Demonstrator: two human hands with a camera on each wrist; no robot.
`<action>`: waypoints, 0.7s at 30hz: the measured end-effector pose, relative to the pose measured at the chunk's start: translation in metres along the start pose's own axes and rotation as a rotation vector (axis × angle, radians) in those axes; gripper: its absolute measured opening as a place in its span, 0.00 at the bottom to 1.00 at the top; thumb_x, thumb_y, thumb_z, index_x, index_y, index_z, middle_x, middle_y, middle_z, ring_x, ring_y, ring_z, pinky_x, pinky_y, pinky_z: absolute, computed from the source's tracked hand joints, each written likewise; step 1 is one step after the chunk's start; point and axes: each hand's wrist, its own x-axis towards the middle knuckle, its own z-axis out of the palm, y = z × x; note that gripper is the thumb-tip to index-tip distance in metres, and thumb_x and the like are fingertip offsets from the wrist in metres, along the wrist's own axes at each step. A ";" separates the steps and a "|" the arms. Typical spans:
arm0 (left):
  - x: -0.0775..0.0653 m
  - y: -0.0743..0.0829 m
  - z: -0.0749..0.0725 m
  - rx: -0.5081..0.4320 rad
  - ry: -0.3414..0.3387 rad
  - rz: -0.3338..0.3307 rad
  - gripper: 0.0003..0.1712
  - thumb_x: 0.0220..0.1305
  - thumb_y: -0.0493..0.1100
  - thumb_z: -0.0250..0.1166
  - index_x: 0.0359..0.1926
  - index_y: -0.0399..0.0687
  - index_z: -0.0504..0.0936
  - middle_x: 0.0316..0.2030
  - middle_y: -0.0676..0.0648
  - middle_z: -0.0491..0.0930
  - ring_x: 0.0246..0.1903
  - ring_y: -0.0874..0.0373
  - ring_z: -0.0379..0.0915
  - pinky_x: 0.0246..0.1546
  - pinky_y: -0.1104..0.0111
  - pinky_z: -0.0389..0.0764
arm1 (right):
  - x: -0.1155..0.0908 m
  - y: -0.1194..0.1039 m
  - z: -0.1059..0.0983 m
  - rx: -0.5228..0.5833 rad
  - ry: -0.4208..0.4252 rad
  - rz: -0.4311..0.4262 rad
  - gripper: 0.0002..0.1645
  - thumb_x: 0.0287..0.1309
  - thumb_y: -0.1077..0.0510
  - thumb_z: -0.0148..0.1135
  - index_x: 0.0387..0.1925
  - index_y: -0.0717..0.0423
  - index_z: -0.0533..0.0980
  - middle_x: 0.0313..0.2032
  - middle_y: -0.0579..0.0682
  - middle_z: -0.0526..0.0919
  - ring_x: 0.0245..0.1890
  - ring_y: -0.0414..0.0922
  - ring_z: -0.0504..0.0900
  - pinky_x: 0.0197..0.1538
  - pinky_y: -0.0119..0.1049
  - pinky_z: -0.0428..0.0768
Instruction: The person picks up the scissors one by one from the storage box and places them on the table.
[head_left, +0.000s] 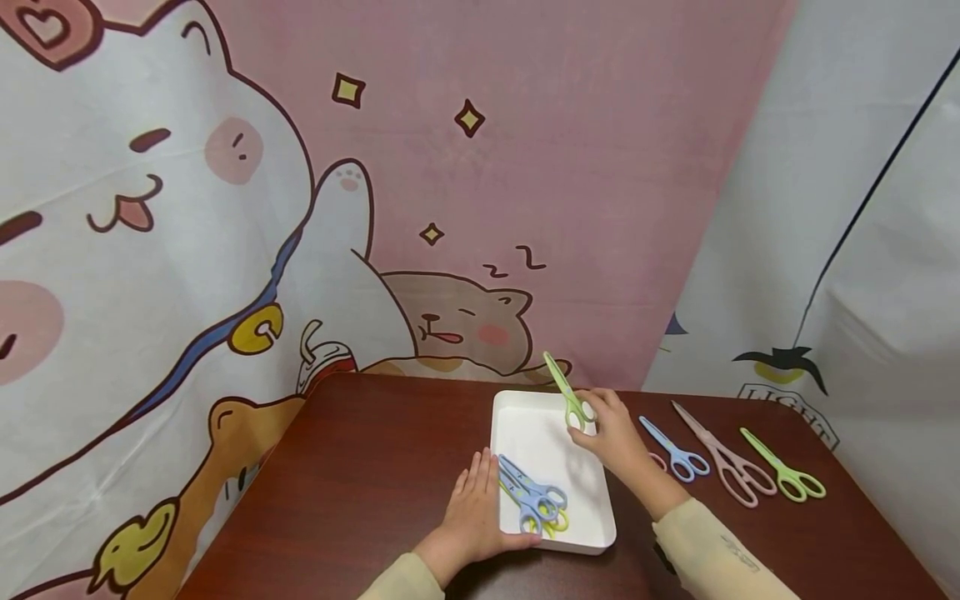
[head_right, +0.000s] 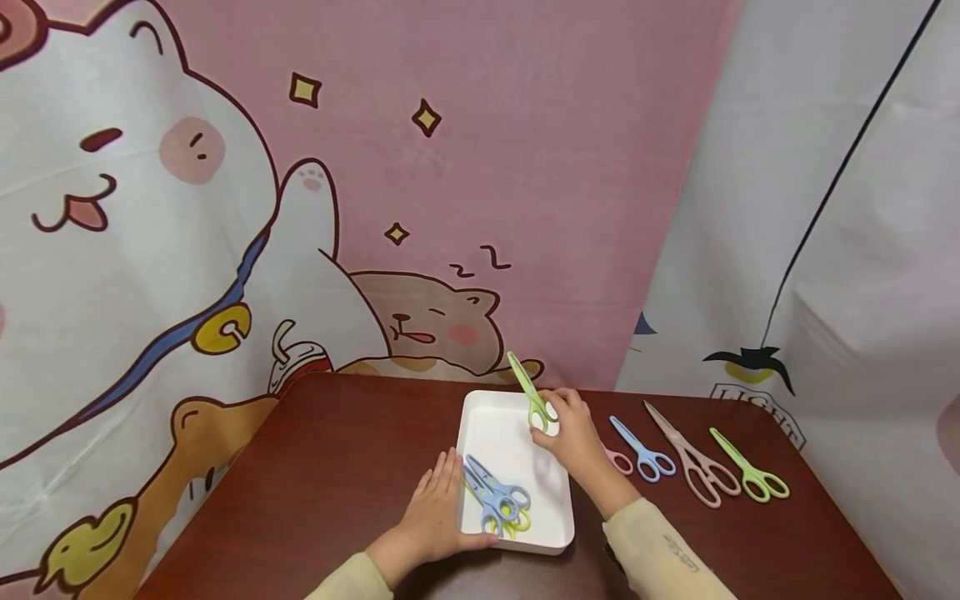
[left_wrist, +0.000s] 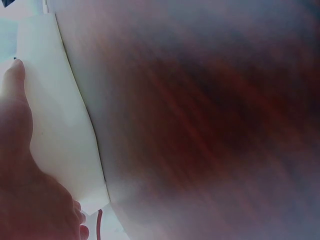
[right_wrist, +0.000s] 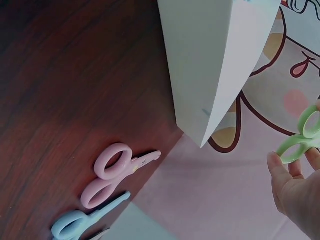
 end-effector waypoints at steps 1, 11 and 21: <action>0.000 0.000 0.002 0.005 0.003 -0.001 0.79 0.32 0.89 0.51 0.72 0.35 0.48 0.73 0.35 0.45 0.73 0.43 0.41 0.68 0.51 0.54 | -0.001 0.000 -0.001 -0.003 0.004 -0.007 0.33 0.42 0.58 0.74 0.54 0.57 0.75 0.51 0.61 0.72 0.47 0.56 0.73 0.43 0.47 0.76; 0.001 -0.003 0.008 0.015 0.017 0.003 0.80 0.31 0.91 0.47 0.73 0.36 0.46 0.73 0.36 0.43 0.73 0.45 0.39 0.69 0.52 0.53 | -0.012 0.012 -0.009 0.009 0.017 -0.018 0.33 0.42 0.60 0.74 0.54 0.61 0.75 0.49 0.61 0.72 0.41 0.51 0.75 0.39 0.45 0.79; -0.001 0.001 -0.001 0.017 -0.009 0.001 0.78 0.34 0.88 0.52 0.72 0.35 0.48 0.73 0.36 0.45 0.73 0.44 0.41 0.68 0.52 0.54 | -0.022 0.025 -0.018 -0.032 0.037 -0.003 0.32 0.44 0.60 0.73 0.53 0.62 0.75 0.48 0.64 0.72 0.47 0.60 0.74 0.46 0.55 0.75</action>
